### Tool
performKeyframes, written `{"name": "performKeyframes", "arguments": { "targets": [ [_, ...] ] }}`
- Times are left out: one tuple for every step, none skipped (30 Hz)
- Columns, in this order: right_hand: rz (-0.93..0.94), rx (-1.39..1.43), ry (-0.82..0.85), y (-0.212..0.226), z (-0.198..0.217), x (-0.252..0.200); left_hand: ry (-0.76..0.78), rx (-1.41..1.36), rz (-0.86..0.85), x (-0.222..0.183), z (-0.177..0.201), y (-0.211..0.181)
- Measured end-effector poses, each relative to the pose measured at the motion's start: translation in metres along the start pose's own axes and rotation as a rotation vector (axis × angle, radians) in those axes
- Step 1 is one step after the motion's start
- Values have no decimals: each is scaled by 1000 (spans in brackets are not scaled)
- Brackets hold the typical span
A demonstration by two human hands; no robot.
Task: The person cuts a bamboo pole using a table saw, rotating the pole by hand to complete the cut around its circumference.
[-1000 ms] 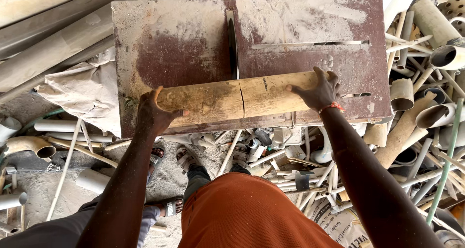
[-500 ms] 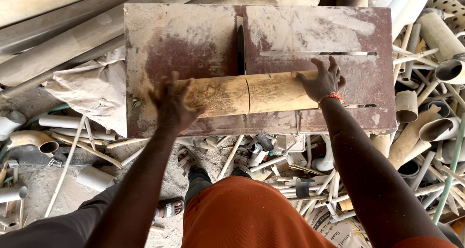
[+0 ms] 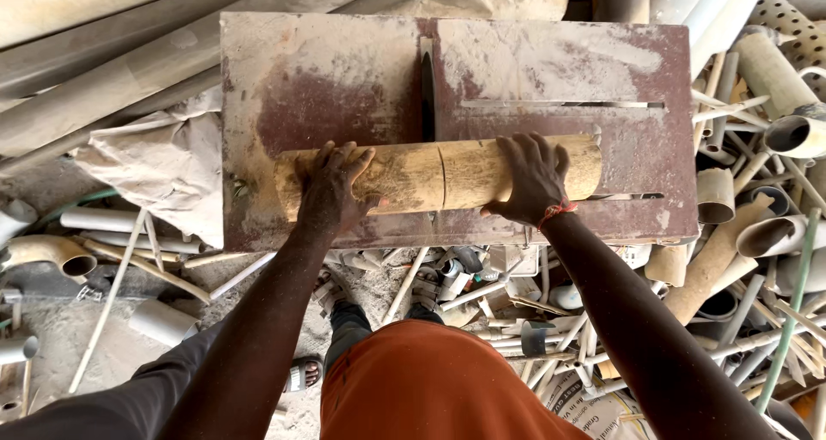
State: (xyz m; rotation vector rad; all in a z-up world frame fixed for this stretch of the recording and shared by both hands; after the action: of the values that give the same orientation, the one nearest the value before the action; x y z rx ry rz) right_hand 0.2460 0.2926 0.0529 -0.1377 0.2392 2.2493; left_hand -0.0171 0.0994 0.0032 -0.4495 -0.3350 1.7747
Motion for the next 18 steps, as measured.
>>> {"name": "performKeyframes", "arguments": {
  "targets": [
    [8, 4, -6, 2, 5, 1, 24, -9, 17, 2, -2, 0],
    [-1, 2, 9, 2, 6, 1, 3, -17, 4, 1, -1, -2],
    [-10, 0, 24, 2, 6, 1, -17, -26, -10, -1, 0, -4],
    [-19, 0, 36, 3, 5, 2, -40, -32, -24, -1, 2, -4],
    [-27, -1, 48, 3, 4, 3, -19, -20, -5, -2, 3, -2],
    [-37, -7, 56, 1, 4, 5, -2, -11, 9, 1, 2, -2],
    [-47, -13, 63, -2, 4, 8, 14, -1, 23, 5, 2, -3],
    [-42, -19, 67, -1, 3, 8, -1, -11, 12, 3, 3, -3],
    [-36, -26, 71, -1, 1, 7, -16, -22, 0, 1, 3, -4],
    [-31, -31, 71, -1, 1, 7, -34, -30, -13, 1, 4, -4],
    [-30, -26, 75, -1, 1, 7, -10, -29, -2, 0, 2, -3],
    [-28, -22, 73, -1, 3, 8, 9, -27, 7, 1, 2, -3],
    [-26, -17, 71, 0, 4, 10, 28, -24, 17, 3, 2, -2],
    [-26, -18, 70, 0, 5, 10, 26, -30, 16, 3, 2, -2],
    [-26, -20, 68, 0, 4, 9, 24, -35, 16, 3, 1, -2],
    [-27, -22, 67, -1, 4, 8, 22, -41, 15, 3, 0, -2],
    [-34, -26, 68, -1, 4, 8, 20, -34, 6, 3, 0, -3],
    [-39, -28, 68, -1, 4, 8, 18, -25, -3, 3, 0, -3]
  ]
}}
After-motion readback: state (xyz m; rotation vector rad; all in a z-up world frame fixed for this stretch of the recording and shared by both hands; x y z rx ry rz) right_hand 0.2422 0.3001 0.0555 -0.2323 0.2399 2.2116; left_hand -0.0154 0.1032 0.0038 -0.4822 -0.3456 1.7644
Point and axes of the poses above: each hand's wrist, its own x-axis towards the middle knuckle, its own z-axis out of the back of the hand, y = z × x, the point moved 6 cm from there along x, towards the middle knuckle, and after that the axes turned 9 degrees about -z, right-handed, at the moved point
